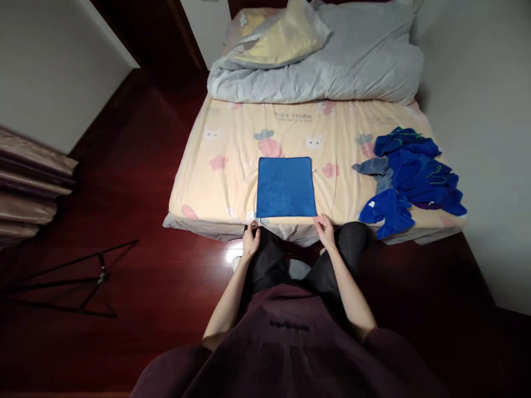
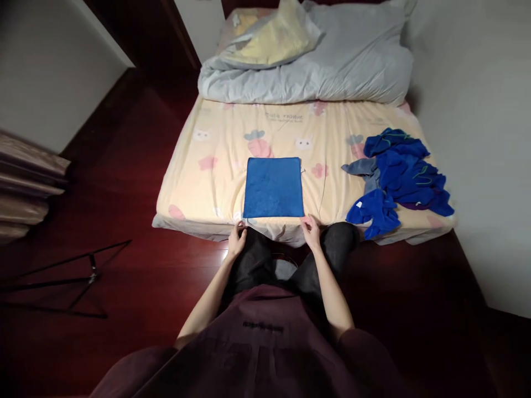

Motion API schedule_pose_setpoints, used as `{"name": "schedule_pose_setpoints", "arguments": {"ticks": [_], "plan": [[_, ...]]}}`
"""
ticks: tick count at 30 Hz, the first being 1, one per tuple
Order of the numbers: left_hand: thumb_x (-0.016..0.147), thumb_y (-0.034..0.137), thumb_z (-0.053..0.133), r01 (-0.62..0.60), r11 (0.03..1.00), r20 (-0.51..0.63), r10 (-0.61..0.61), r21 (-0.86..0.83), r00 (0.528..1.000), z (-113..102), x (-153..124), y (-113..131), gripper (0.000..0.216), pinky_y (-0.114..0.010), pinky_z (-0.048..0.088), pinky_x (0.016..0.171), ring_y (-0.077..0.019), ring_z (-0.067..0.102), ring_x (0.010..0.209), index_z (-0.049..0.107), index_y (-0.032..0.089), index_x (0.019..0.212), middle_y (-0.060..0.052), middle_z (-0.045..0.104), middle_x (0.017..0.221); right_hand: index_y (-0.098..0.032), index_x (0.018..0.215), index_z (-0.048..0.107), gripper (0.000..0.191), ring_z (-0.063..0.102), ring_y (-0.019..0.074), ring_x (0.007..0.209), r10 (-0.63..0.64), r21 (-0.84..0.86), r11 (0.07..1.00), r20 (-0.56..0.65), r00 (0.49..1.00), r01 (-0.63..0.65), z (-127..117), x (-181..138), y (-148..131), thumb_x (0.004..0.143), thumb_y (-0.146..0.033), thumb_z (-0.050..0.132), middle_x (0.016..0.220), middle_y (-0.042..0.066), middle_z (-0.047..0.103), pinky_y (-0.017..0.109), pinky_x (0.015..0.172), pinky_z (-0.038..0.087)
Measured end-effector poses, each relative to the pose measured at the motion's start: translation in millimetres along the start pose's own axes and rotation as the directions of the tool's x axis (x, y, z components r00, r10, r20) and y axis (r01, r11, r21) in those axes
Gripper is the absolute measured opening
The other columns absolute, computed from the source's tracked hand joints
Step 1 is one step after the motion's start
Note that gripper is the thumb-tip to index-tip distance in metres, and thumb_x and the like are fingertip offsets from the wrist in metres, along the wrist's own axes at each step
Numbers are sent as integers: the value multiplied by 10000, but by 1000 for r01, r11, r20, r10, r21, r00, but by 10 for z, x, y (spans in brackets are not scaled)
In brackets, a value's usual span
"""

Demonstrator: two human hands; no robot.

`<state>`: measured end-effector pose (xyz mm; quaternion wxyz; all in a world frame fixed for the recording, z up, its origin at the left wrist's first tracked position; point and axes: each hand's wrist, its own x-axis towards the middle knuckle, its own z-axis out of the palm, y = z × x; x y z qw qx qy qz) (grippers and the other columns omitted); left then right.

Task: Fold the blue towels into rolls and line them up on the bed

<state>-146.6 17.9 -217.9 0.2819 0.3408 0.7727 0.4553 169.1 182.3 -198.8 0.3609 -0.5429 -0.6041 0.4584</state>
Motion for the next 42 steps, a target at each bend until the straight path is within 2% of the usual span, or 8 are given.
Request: {"name": "schedule_pose_setpoints", "arguments": {"ticks": [4, 9, 14, 23, 27, 34, 38, 42], "plan": [[1007, 417, 651, 110, 965, 19, -109, -237, 994, 15, 301, 51, 500, -453, 557, 1105, -266, 787, 1039, 615, 182, 1446, -117, 818, 1079, -183, 1511, 615, 822, 634, 156, 617, 111, 224, 964, 157, 981, -145, 69, 21, -20, 833, -624, 769, 981, 89, 786, 260, 521, 495], [928, 509, 753, 175, 936, 85, -157, -306, 984, 77, 485, 91, 471, -332, 595, 824, -207, 750, 802, 683, 172, 1248, -59, 767, 851, -210, 1492, 625, 846, 678, 155, 698, 183, 322, 918, 173, 968, -231, 86, -12, -47, 771, -607, 822, 1037, 88, 789, 217, 529, 453], [864, 623, 794, 243, 913, 118, -216, -327, 969, 59, 671, 138, 483, -281, 538, 643, -163, 676, 626, 671, 177, 1003, -49, 737, 797, -226, 1438, 620, 776, 685, 135, 681, 268, 317, 902, 117, 956, -292, 147, 84, -110, 781, -597, 802, 1039, 65, 786, 190, 520, 436], [714, 712, 889, 265, 892, 169, -216, -366, 962, -68, 779, 272, 586, -298, 588, 681, -183, 697, 641, 618, 196, 777, -17, 678, 679, -209, 1098, 641, 537, 660, 128, 630, 258, 215, 942, 22, 966, -256, 192, 228, -278, 800, -633, 781, 941, 61, 774, 195, 498, 433], [650, 711, 925, 280, 886, 212, -213, -371, 954, -113, 782, 289, 611, -310, 587, 689, -192, 705, 650, 634, 188, 775, -27, 688, 709, -206, 1077, 650, 496, 654, 131, 592, 289, 194, 939, -4, 957, -282, 206, 294, -308, 812, -599, 799, 890, 53, 775, 204, 482, 456], [647, 728, 900, 288, 889, 253, -206, -355, 945, -144, 789, 292, 612, -347, 590, 768, -219, 726, 702, 627, 202, 797, -39, 708, 725, -198, 792, 631, 473, 666, 133, 546, 332, 170, 929, 2, 943, -328, 217, 366, -273, 819, -628, 826, 759, 48, 742, 201, 467, 436], [664, 707, 878, 265, 903, 228, -195, -337, 954, -214, 699, 252, 572, -312, 546, 755, -210, 698, 710, 592, 215, 714, -34, 690, 683, -207, 789, 598, 512, 683, 157, 574, 336, 180, 928, -25, 942, -326, 240, 248, -231, 791, -669, 820, 688, 21, 684, 202, 469, 428], [672, 574, 915, 237, 912, 190, -181, -334, 965, -270, 639, 247, 486, -255, 493, 694, -164, 649, 678, 599, 212, 740, -1, 659, 668, -225, 870, 562, 501, 626, 117, 575, 304, 204, 936, -63, 951, -286, 262, 109, -224, 771, -645, 814, 859, 22, 728, 213, 505, 465]]}}
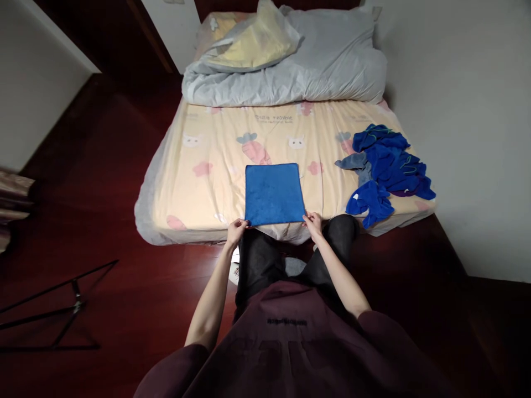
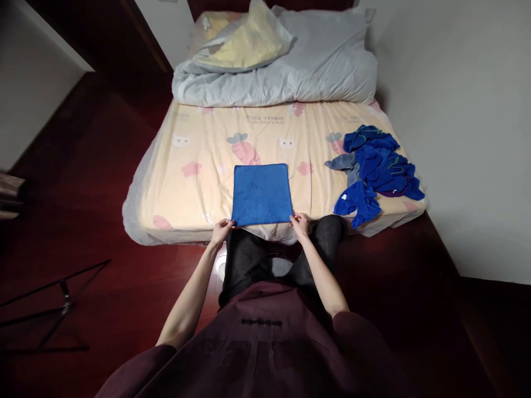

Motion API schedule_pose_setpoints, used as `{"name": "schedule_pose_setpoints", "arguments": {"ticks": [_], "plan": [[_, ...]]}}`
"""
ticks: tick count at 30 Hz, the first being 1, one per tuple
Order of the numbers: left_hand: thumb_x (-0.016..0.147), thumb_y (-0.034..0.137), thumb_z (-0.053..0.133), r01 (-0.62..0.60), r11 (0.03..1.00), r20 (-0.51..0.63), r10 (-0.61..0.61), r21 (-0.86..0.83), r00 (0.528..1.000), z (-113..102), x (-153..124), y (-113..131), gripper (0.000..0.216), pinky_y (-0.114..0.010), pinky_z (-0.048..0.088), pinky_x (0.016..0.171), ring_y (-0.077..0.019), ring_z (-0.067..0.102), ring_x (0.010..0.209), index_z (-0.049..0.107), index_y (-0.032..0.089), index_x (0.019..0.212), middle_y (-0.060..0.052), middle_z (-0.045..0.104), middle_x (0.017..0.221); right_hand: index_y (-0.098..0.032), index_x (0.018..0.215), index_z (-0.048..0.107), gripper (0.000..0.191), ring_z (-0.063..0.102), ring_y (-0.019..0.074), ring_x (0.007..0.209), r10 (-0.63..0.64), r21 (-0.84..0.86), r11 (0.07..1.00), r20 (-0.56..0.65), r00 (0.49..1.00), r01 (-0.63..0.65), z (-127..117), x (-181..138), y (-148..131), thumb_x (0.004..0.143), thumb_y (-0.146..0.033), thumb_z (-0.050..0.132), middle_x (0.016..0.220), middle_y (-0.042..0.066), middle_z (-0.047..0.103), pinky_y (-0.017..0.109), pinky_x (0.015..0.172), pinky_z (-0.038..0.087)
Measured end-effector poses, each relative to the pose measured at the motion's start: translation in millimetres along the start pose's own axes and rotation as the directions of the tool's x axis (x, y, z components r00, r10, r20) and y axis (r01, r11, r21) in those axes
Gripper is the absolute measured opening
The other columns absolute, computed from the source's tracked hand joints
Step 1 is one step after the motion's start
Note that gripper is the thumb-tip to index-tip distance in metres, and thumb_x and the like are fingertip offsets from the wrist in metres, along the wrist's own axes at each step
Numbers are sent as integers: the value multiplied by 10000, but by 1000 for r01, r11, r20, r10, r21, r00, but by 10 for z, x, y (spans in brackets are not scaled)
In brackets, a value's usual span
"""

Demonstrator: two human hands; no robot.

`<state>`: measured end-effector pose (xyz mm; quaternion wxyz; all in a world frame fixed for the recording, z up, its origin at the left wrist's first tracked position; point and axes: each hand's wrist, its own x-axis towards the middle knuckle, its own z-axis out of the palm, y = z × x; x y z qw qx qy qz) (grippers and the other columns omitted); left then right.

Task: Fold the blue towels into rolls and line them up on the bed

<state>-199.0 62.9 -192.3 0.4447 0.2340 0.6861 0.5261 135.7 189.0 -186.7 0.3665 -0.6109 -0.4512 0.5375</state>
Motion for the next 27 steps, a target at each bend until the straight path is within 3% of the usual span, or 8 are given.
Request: {"name": "schedule_pose_setpoints", "arguments": {"ticks": [5, 8, 11, 13, 16, 19, 22, 27], "plan": [[753, 546, 889, -21, 999, 23, 22, -29, 1000, 31, 71, 125, 524, -260, 515, 631, -144, 616, 619, 728, 208, 1119, 2, 673, 705, -217, 1060, 715, 431, 622, 145, 669, -106, 23, 994, 59, 993, 105, 1, 1, -68, 827, -577, 760, 935, 53, 751, 260, 606, 544], [688, 582, 942, -46, 998, 81, 50, -39, 995, 15, 127, 200, 608, -302, 563, 630, -169, 640, 655, 793, 163, 1102, -45, 716, 763, -212, 1105, 775, 459, 653, 186, 753, -147, 6, 989, 128, 981, 147, -18, 50, -121, 768, -519, 829, 892, 54, 747, 298, 672, 574], [517, 493, 1044, -56, 998, 127, 59, -26, 990, -19, 164, 201, 739, -329, 594, 662, -186, 672, 692, 807, 147, 1126, -53, 746, 820, -208, 1130, 794, 528, 645, 189, 735, -131, -22, 990, 194, 972, 138, -38, 93, -141, 635, -349, 917, 799, 18, 712, 316, 708, 581], [472, 443, 1053, -59, 998, 151, 58, 0, 987, -26, 184, 167, 796, -328, 589, 653, -184, 669, 665, 798, 145, 1164, -35, 730, 782, -203, 1065, 808, 451, 616, 182, 687, -149, -102, 980, 184, 972, 170, -41, 119, -144, 623, -252, 886, 746, 0, 682, 323, 706, 575], [602, 484, 962, -134, 986, 99, 125, 100, 987, -5, 232, 129, 616, -336, 571, 634, -205, 666, 660, 808, 153, 1098, -42, 697, 745, -202, 899, 802, 223, 598, 184, 692, -210, -240, 942, 121, 970, 234, -20, 171, -163, 677, -187, 810, 772, 16, 679, 342, 749, 579], [673, 434, 895, -245, 951, -5, 250, 190, 968, 25, 319, 160, 361, -386, 609, 833, -282, 722, 976, 817, 190, 927, -111, 731, 976, -198, 816, 776, 123, 632, 206, 782, -276, -316, 906, 68, 959, 283, 34, 256, -212, 714, -217, 841, 954, 82, 715, 382, 844, 600], [668, 368, 897, -334, 925, -41, 346, 182, 937, 49, 429, 218, 259, -412, 557, 1059, -316, 655, 1257, 785, 205, 835, -142, 717, 1204, -190, 851, 764, 234, 676, 250, 923, -344, -284, 897, 32, 939, 338, 115, 376, -260, 740, -342, 901, 1142, 145, 725, 404, 883, 613], [780, 451, 840, -305, 950, 33, 304, 69, 952, 109, 550, 185, 305, -353, 572, 894, -230, 703, 916, 700, 203, 890, -81, 723, 914, -202, 912, 712, 405, 708, 249, 922, -283, -38, 957, 80, 956, 287, 221, 553, -224, 772, -544, 878, 938, 96, 745, 370, 841, 620]]}}
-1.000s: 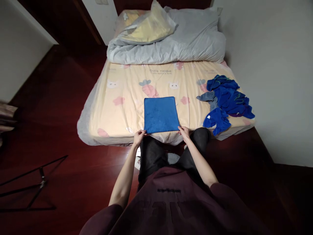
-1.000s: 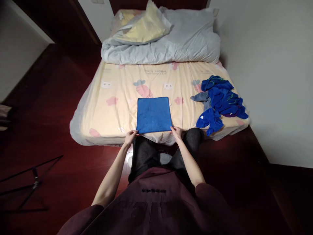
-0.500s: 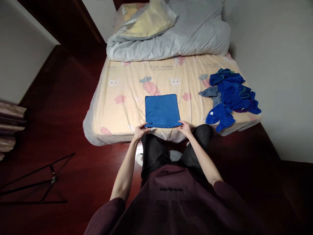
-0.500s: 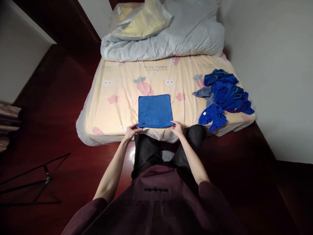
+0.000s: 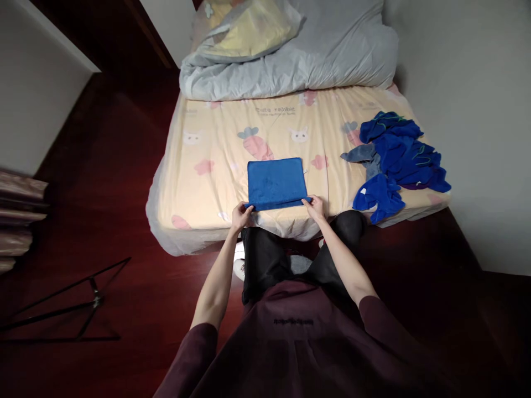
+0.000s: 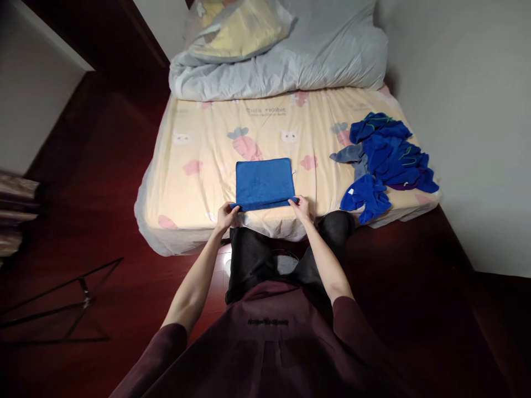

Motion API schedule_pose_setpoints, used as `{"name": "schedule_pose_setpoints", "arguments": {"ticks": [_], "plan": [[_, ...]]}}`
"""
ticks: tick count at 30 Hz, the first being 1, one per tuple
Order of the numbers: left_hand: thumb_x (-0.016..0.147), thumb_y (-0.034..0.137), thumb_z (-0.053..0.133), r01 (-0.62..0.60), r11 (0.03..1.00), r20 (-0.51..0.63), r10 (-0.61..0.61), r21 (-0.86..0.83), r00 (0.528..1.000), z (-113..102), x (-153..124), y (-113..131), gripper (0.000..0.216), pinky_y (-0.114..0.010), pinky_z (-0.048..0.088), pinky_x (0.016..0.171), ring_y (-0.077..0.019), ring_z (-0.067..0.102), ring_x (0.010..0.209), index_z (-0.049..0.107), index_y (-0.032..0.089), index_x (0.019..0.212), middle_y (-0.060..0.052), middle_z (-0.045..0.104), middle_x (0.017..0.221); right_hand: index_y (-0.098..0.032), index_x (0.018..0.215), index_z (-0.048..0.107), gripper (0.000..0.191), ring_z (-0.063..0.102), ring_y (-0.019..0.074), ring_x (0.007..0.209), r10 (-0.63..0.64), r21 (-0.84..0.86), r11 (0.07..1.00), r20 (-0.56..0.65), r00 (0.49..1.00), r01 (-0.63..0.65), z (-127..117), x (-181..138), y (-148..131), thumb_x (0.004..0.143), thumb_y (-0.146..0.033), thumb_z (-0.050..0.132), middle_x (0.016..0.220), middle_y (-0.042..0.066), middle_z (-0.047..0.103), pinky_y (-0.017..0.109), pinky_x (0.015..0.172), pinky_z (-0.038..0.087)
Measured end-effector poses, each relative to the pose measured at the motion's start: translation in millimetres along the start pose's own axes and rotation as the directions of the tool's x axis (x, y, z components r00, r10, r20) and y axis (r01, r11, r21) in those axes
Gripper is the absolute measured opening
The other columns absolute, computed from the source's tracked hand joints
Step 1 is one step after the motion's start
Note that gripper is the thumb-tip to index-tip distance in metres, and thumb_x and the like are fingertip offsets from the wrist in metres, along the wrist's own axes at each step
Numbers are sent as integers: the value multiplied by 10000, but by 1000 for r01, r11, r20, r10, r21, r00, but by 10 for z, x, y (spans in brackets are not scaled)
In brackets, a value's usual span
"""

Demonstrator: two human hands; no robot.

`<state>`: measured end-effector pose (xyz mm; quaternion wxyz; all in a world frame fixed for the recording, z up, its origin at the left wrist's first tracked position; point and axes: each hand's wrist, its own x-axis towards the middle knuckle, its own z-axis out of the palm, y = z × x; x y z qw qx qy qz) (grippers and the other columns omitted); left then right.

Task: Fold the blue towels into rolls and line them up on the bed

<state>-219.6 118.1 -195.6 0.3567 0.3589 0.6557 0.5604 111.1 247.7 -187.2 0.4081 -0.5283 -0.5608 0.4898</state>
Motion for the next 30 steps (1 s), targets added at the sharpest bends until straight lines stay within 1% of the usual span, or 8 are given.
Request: {"name": "schedule_pose_setpoints", "arguments": {"ticks": [3, 6, 10, 14, 18, 23, 25, 30], "plan": [[813, 472, 825, 13, 1000, -25, -13, -3, 1000, 49, -15, -80, 316, -308, 548, 807, -192, 666, 801, 654, 212, 865, -39, 675, 814, -219, 892, 670, 465, 719, 250, 926, 11, 36, 999, 2, 1000, -11, 7, 5, 95, 758, -617, 869, 914, 90, 739, 380, 874, 624], [845, 472, 809, 23, 1000, -53, -23, -3, 998, 89, -34, -142, 299, -297, 544, 803, -193, 666, 824, 663, 215, 889, -44, 680, 841, -229, 901, 654, 492, 716, 250, 937, -19, 18, 1000, -2, 1000, 20, -14, -21, 183, 785, -674, 828, 932, 90, 727, 382, 889, 630], [876, 475, 794, 6, 1000, -89, -6, 0, 996, 117, -29, -185, 283, -306, 559, 831, -203, 679, 870, 690, 214, 913, -62, 697, 887, -224, 860, 624, 493, 669, 220, 830, -12, -24, 1000, -16, 1000, 12, -38, -23, 261, 843, -689, 787, 805, 51, 628, 325, 744, 607], [885, 503, 793, 12, 1000, -109, -14, -17, 994, 124, -19, -188, 317, -301, 565, 806, -193, 672, 822, 686, 206, 900, -48, 682, 833, -221, 812, 594, 549, 591, 181, 703, -14, -61, 998, -33, 999, 12, -21, 25, 296, 855, -743, 757, 682, 7, 518, 280, 617, 537], [873, 533, 801, 46, 999, -145, -48, -17, 988, 132, -22, -171, 361, -297, 567, 770, -195, 672, 804, 705, 186, 909, -46, 672, 802, -210, 834, 622, 618, 561, 149, 595, 52, -27, 998, -12, 999, -52, -10, 83, 304, 811, -813, 756, 674, 17, 588, 255, 500, 473], [796, 504, 880, 116, 993, -201, -117, -19, 973, 87, -37, -187, 394, -321, 581, 720, -216, 696, 790, 750, 154, 922, -66, 687, 803, -200, 881, 644, 680, 496, 112, 439, 171, 15, 985, 37, 985, -171, -59, 82, 289, 708, -835, 815, 668, 14, 652, 227, 332, 306], [769, 475, 905, 135, 991, -211, -133, -7, 968, 61, -38, -202, 389, -332, 589, 712, -218, 698, 772, 767, 141, 914, -73, 698, 799, -203, 869, 638, 667, 502, 108, 432, 170, 13, 985, 28, 985, -170, -69, 70, 282, 698, -820, 823, 664, 11, 653, 221, 325, 306], [777, 416, 903, 144, 990, -232, -137, 12, 963, 60, -31, -229, 352, -318, 587, 678, -200, 682, 713, 791, 116, 924, -77, 707, 771, -208, 839, 621, 616, 513, 105, 449, 118, 20, 993, -33, 993, -117, -17, 63, 284, 711, -774, 829, 669, 15, 655, 225, 358, 388]]}}
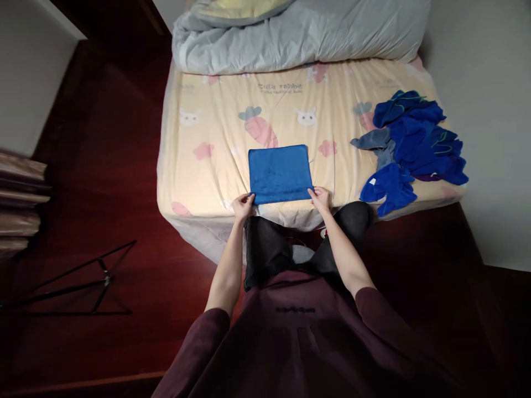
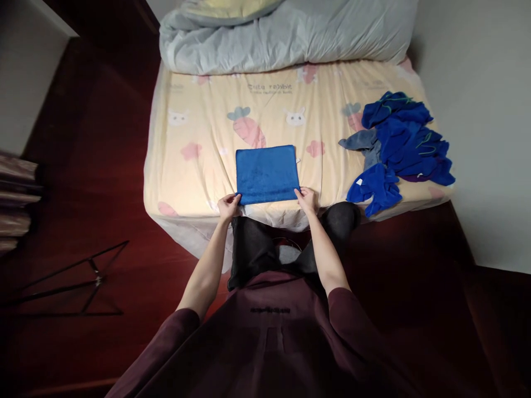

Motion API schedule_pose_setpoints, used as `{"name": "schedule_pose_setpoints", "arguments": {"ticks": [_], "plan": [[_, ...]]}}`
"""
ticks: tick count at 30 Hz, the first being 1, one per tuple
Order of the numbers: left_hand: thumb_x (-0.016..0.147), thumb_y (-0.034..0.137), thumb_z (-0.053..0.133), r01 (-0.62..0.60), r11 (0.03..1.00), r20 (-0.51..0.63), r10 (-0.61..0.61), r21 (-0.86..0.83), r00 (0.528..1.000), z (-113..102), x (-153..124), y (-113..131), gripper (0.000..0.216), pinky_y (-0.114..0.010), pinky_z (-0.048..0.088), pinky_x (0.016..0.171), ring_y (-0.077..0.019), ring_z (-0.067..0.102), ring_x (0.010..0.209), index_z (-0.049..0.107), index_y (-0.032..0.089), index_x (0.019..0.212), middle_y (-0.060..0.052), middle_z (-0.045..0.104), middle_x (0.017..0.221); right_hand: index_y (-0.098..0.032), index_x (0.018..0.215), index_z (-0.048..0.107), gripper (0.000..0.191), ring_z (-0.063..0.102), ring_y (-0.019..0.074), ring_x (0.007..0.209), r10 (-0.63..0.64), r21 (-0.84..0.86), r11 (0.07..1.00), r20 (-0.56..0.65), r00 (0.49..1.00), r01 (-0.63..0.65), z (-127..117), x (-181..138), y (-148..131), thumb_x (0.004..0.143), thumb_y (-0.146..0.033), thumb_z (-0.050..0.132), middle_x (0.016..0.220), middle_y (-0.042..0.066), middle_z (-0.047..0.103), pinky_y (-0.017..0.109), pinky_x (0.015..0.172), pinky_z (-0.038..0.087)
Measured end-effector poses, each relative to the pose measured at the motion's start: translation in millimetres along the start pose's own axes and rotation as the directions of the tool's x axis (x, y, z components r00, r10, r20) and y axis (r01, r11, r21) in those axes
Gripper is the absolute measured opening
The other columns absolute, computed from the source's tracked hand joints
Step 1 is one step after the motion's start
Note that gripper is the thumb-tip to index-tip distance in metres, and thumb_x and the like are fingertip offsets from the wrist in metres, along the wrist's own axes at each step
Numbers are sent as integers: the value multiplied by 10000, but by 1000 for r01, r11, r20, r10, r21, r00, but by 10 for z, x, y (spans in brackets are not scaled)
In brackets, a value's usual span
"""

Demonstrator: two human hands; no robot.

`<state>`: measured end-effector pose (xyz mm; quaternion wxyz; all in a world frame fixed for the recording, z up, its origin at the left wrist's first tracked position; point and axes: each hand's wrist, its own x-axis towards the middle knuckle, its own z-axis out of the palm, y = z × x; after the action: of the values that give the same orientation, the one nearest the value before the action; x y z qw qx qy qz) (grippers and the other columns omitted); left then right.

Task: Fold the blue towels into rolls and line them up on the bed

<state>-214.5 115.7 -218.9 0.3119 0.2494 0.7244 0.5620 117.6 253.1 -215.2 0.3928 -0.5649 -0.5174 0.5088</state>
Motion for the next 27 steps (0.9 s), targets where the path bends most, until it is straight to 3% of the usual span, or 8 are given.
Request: {"name": "schedule_pose_setpoints", "arguments": {"ticks": [7, 14, 20, 27], "plan": [[830, 404, 863, -8, 999, -18, 9, 33, 1000, 46, -44, -7, 314, -312, 598, 712, -212, 709, 758, 799, 122, 953, -80, 732, 788, -203, 832, 635, 512, 592, 140, 553, -24, -36, 999, -71, 997, 22, 97, -30, 0, 781, -676, 824, 718, 46, 692, 234, 418, 489], [881, 413, 808, -62, 990, -56, 69, 123, 996, 115, -81, 5, 284, -323, 594, 776, -228, 736, 788, 787, 142, 962, -85, 762, 814, -168, 899, 721, 329, 765, 245, 806, -24, -215, 977, -183, 983, -16, 153, -56, -26, 877, -491, 773, 901, 142, 804, 317, 690, 626], [939, 412, 750, -115, 940, -13, 125, 322, 992, 128, -134, 53, 237, -341, 595, 875, -234, 773, 859, 779, 181, 985, -80, 798, 900, -184, 842, 711, 156, 786, 270, 867, -99, -408, 912, -282, 954, -27, 233, -106, -115, 873, -331, 753, 917, 132, 822, 371, 930, 594], [893, 362, 799, -94, 958, -36, 108, 270, 993, 113, -129, 74, 183, -326, 590, 841, -212, 747, 814, 748, 193, 942, -63, 777, 885, -202, 954, 693, 139, 751, 260, 914, -143, -482, 876, -298, 944, -20, 273, -173, -130, 908, -325, 737, 961, 102, 797, 358, 916, 566]]}}
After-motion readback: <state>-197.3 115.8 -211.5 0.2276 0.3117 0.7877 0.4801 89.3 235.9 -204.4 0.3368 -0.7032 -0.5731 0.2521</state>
